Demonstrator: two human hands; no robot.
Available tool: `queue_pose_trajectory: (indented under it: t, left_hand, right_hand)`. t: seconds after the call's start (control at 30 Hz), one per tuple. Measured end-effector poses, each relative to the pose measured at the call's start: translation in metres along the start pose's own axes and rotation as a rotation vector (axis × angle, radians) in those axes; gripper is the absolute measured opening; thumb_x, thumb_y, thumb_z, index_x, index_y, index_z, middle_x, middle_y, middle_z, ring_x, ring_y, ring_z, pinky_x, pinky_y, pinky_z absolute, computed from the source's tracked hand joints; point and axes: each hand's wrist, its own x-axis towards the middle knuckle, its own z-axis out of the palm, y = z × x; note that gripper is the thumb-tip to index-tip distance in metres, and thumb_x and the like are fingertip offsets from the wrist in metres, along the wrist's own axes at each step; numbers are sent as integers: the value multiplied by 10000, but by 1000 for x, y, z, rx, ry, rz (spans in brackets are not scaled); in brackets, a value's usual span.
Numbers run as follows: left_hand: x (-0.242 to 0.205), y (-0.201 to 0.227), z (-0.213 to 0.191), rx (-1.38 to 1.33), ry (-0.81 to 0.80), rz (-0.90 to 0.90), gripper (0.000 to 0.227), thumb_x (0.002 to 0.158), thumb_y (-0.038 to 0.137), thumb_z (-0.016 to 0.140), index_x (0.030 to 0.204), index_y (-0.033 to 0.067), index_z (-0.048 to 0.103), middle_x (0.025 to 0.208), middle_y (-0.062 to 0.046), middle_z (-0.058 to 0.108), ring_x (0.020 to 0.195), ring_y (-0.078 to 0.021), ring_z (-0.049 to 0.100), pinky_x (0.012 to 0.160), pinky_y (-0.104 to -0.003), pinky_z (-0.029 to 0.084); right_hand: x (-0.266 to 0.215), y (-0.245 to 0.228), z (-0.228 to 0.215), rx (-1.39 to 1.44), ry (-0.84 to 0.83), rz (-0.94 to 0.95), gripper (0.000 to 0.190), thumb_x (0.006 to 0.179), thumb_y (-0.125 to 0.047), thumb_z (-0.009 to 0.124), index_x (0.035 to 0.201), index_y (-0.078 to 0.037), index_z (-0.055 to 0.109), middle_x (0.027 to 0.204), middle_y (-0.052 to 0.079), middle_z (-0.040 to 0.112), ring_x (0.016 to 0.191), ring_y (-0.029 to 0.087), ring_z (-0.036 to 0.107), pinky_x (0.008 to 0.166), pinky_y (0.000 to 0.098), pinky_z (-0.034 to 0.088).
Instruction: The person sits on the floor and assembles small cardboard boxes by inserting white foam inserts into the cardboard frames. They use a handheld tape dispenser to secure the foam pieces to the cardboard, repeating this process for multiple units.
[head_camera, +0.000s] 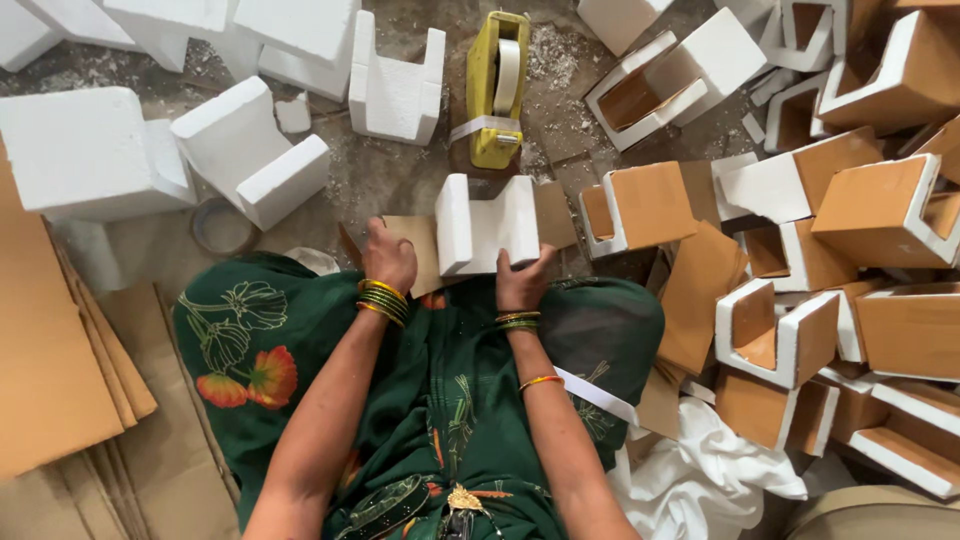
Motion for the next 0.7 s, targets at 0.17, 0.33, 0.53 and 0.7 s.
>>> queue_pose_trajectory:
  t: [0.17, 0.33, 0.53, 0.7]
  left_hand:
    - [-4, 3, -4, -52, 28, -58, 421, 852, 131, 636, 1208, -19, 468, 1145, -325, 644, 1062, -518, 617, 928, -539, 483]
    - [-9, 10, -7, -192, -53, 5, 481, 895, 239, 702, 1249, -1, 483, 1158, -249, 687, 1079, -411, 679, 931, -469, 521]
    - [-21, 22, -19, -225, -285, 181, 555, 865, 129, 719, 1336, 11, 449, 1204, -197, 693, 1131, -339, 699, 966, -421, 551]
    - [-20, 49, -33, -224, -303, 131, 756, 778, 36, 733, 1431, 22, 351, 1264, -195, 638, 1180, -343, 656, 991, -428, 544]
  right_hand:
    - [3, 17, 3, 42, -100, -105, 701, 759, -209, 875, 1295, -38, 455, 1173, 257, 628, 1061, 472, 626, 876, 513, 517]
    - [9, 17, 6, 52, -137, -16, 658, 774, -217, 874, 1271, -70, 469, 1083, 236, 677, 1002, 467, 657, 843, 517, 527]
    - [12, 8, 17, 133, -94, -72, 634, 760, -206, 896, 1224, -67, 486, 1038, 227, 704, 943, 432, 696, 808, 499, 545]
    - [16, 2, 28, 317, -127, 23, 578, 825, -197, 852, 1245, -74, 474, 1037, 204, 729, 959, 351, 753, 804, 441, 581]
